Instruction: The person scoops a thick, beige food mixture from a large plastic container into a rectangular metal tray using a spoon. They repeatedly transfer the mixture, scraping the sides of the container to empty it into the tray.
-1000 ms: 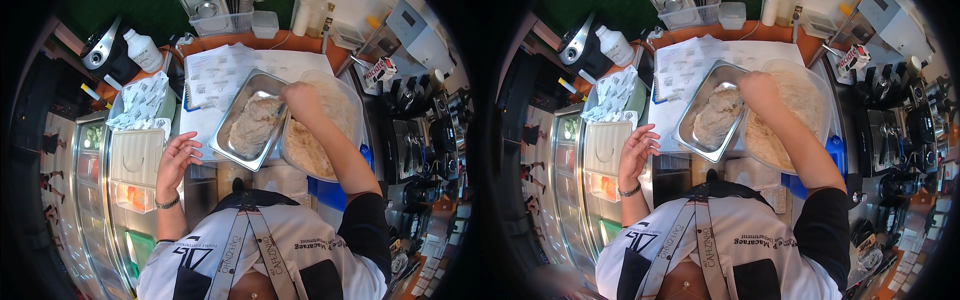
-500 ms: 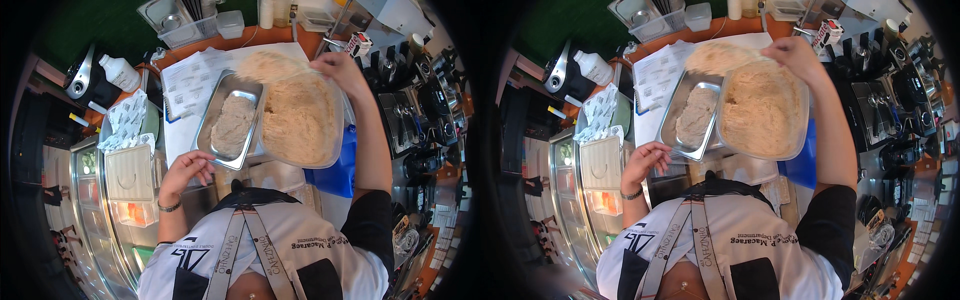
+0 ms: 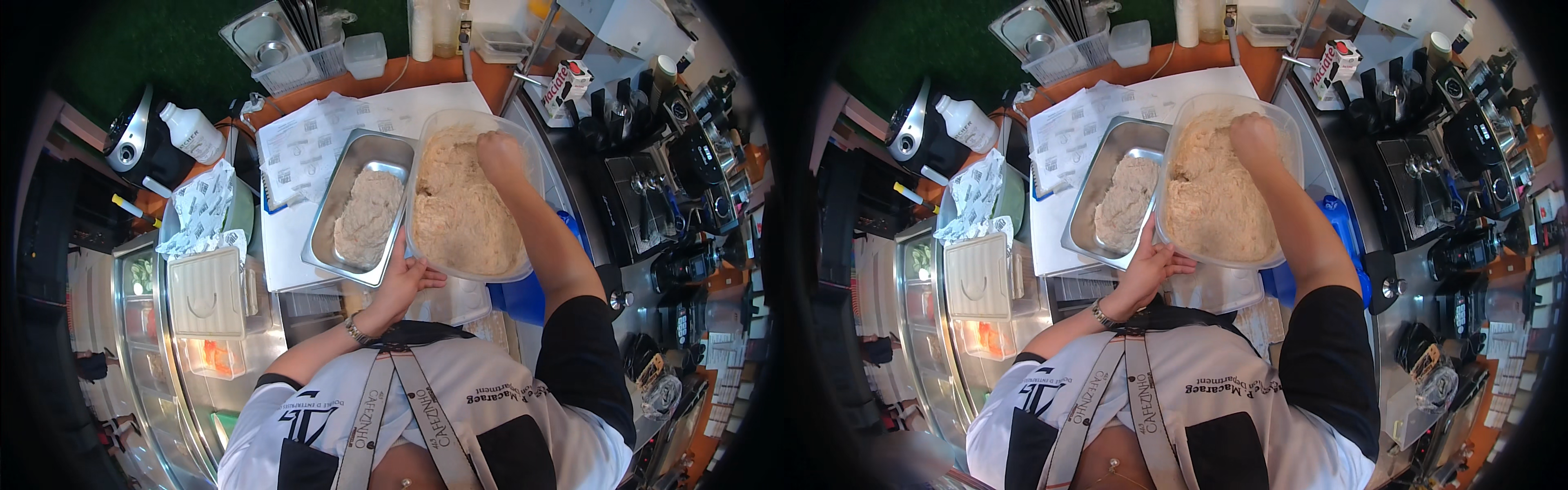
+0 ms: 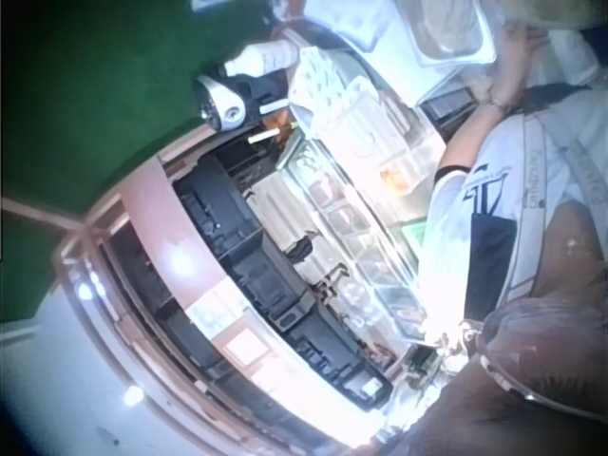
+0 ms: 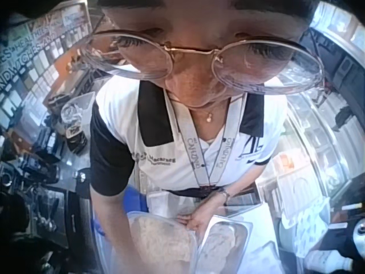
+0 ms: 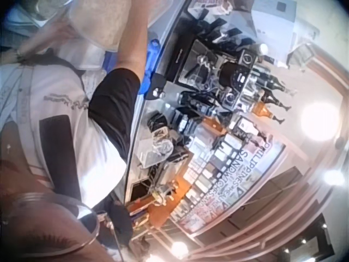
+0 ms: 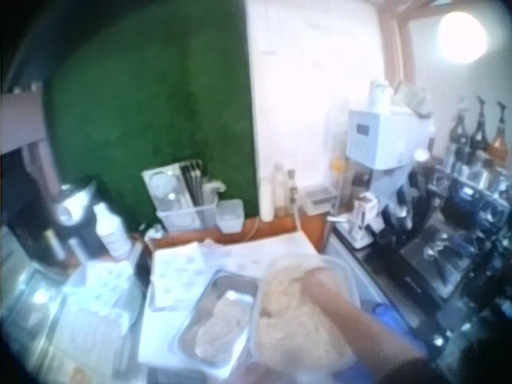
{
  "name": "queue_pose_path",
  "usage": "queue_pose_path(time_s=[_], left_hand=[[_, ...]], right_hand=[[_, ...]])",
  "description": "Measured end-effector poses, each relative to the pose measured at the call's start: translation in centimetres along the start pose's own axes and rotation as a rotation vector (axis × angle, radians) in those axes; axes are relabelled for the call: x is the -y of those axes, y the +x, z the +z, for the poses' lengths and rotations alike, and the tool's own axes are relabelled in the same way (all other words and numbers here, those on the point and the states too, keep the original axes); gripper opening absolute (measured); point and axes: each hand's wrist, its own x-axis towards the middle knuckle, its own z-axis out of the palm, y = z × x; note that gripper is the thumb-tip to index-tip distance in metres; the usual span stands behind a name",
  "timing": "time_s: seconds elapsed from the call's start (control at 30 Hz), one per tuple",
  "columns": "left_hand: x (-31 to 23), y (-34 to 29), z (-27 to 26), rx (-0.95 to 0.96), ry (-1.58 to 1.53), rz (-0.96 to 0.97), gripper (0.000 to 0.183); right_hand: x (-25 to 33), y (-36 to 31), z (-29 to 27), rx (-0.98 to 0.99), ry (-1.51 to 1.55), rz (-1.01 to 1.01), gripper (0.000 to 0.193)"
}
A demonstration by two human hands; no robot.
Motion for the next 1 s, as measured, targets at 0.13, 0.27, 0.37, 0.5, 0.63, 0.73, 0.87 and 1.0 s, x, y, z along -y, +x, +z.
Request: queue_pose_path(time_s=[0.13, 0.27, 0.37, 0.5, 0.63, 0.73, 0.87, 1.0], left_hand=[[0.2, 0.2, 0.3, -0.013, -0.024, 0.044, 0.068], [-0.1, 0.1, 0.3, -0.027, -0.041, 0.035, 0.07], [-0.2, 0.3, 0.3, -0.026, -0.035, 0.027, 0.07], [-0.3, 0.2, 0.1, -0.023, -0.024, 0.012, 0.07], [-0.3, 0.2, 0.1, 0.005, -0.038, 0.017, 0.071], [-0.5, 0.1, -0.4, 0.052, -0.045, 0.003, 0.073], [-3.3, -1.9, -0.8, 0.069, 0.029, -0.106, 0.072], [-5.0, -4.6, -4.2, 0.108, 0.1, -0.047, 0.063]], right_hand=[[0.3, 0.1, 0.1, -0.071, 0.115, -0.197, 0.008], [-0.6, -0.5, -0.8, -0.039, 0.278, -0.307, 0.01], [-0.9, -1.1, -1.1, 0.076, 0.409, -0.285, 0.015], [-0.8, -1.8, -1.6, 0.216, 0.568, -0.175, 0.022], [-2.1, -1.8, -1.0, 0.342, 0.68, -0.12, 0.025], [-3.5, -2.0, -0.7, 0.468, 0.835, -0.063, 0.026], [-5.3, -2.6, -0.7, 0.562, 1.063, 0.046, 0.027], [-7.8, -2.3, -1.9, 0.591, 1.29, 0.073, 0.023]])
